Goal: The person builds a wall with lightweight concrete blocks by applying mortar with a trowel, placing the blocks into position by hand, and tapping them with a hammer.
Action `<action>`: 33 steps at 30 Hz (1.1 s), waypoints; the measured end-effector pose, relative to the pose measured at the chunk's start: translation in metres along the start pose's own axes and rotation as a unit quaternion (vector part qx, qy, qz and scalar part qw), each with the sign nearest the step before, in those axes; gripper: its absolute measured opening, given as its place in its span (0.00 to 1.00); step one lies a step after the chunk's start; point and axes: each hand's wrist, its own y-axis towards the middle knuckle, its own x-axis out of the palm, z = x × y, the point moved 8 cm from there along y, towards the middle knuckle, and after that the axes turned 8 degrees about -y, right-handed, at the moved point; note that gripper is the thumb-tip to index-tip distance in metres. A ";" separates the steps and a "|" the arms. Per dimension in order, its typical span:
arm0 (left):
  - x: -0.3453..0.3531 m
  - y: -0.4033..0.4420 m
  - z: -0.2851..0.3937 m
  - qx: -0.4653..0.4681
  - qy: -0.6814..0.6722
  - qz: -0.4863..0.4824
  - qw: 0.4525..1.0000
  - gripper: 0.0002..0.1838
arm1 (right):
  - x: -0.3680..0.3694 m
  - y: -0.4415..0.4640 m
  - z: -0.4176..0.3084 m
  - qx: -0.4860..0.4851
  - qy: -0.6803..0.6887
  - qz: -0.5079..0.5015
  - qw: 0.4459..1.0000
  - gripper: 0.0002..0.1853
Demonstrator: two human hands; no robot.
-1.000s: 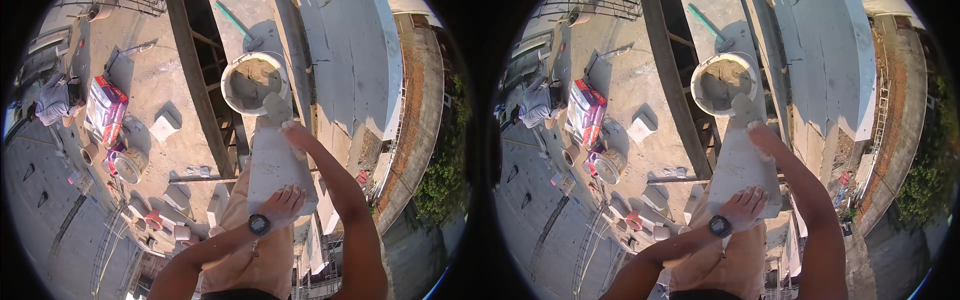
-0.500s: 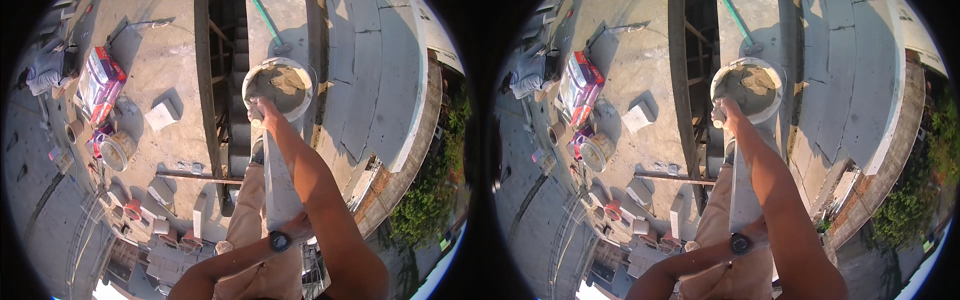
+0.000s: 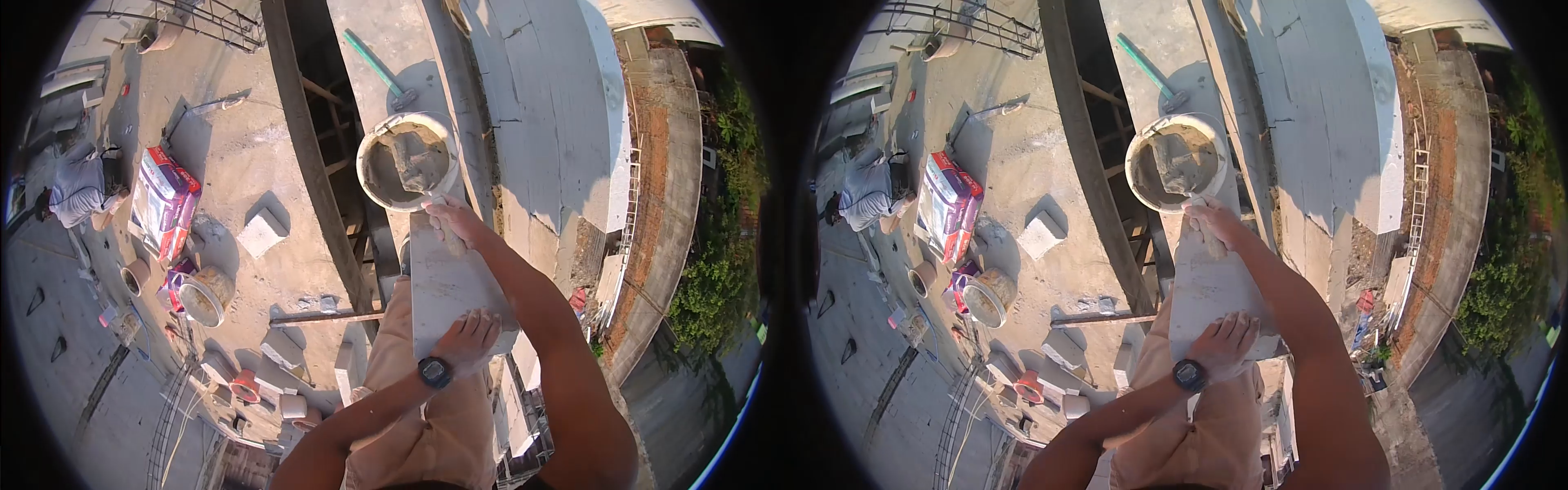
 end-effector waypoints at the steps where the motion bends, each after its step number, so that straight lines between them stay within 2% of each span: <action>1: 0.001 0.001 -0.002 -0.002 0.003 -0.014 1.000 0.38 | -0.009 -0.021 -0.007 -0.009 -0.029 0.005 1.000 0.14; 4: -0.007 0.002 -0.007 -0.005 -0.024 -0.039 0.999 0.39 | -0.031 -0.086 -0.020 -0.085 -0.062 0.011 0.994 0.15; 5: -0.006 0.001 -0.004 0.017 -0.032 -0.049 0.998 0.39 | -0.038 -0.119 -0.022 -0.077 -0.069 0.004 0.995 0.16; 7: -0.005 0.000 -0.014 -0.014 -0.013 -0.018 1.000 0.40 | -0.049 -0.179 -0.021 -0.085 -0.052 0.058 0.993 0.16; 8: -0.003 -0.001 -0.011 0.008 -0.019 -0.026 0.999 0.40 | -0.053 -0.207 -0.021 -0.092 -0.047 0.084 0.991 0.15; 11: -0.008 0.002 -0.015 0.000 -0.001 0.011 1.000 0.41 | -0.072 -0.304 -0.020 -0.060 -0.042 0.158 0.985 0.18; 13: -0.011 0.002 -0.018 -0.010 0.009 0.025 1.000 0.41 | -0.093 -0.360 -0.017 -0.077 -0.053 0.217 0.972 0.16; 16: -0.012 0.005 -0.017 -0.013 0.026 0.021 0.999 0.41 | -0.134 -0.415 -0.007 -0.050 -0.067 0.318 0.945 0.17; 17: -0.013 0.006 -0.014 -0.004 0.028 0.015 0.999 0.41 | -0.153 -0.423 0.003 -0.053 -0.060 0.323 0.943 0.17; 19: -0.016 0.009 -0.017 -0.025 0.027 0.007 0.999 0.41 | -0.201 -0.421 0.021 -0.060 -0.194 0.353 0.913 0.14; 21: -0.011 0.007 -0.022 -0.022 0.036 0.001 0.999 0.42 | -0.244 -0.394 0.035 0.017 -0.295 0.340 0.893 0.14; 23: -0.012 0.008 -0.021 -0.018 0.048 -0.008 0.999 0.43 | -0.244 -0.374 0.009 0.068 -0.248 0.288 0.923 0.14; 24: -0.015 0.011 -0.019 -0.015 0.056 -0.003 0.998 0.43 | -0.252 -0.356 -0.002 0.020 -0.300 0.256 0.918 0.14; 26: -0.016 0.014 -0.016 0.000 0.067 -0.009 0.998 0.42 | -0.267 -0.327 -0.011 0.032 -0.308 0.238 0.920 0.13; 27: -0.016 0.012 -0.017 -0.004 0.068 -0.002 0.998 0.42 | -0.274 -0.313 -0.010 0.090 -0.263 0.247 0.928 0.13; 29: -0.016 0.013 -0.017 -0.002 0.075 -0.002 0.997 0.41 | -0.289 -0.272 -0.003 0.091 -0.158 0.221 0.958 0.12; 31: -0.021 0.014 -0.015 -0.007 0.073 0.023 0.997 0.41 | -0.296 -0.242 -0.019 0.093 -0.213 0.192 0.953 0.11; 33: -0.021 0.011 -0.019 -0.012 0.077 0.013 0.997 0.40 | -0.292 -0.235 -0.034 0.087 -0.170 0.197 0.962 0.10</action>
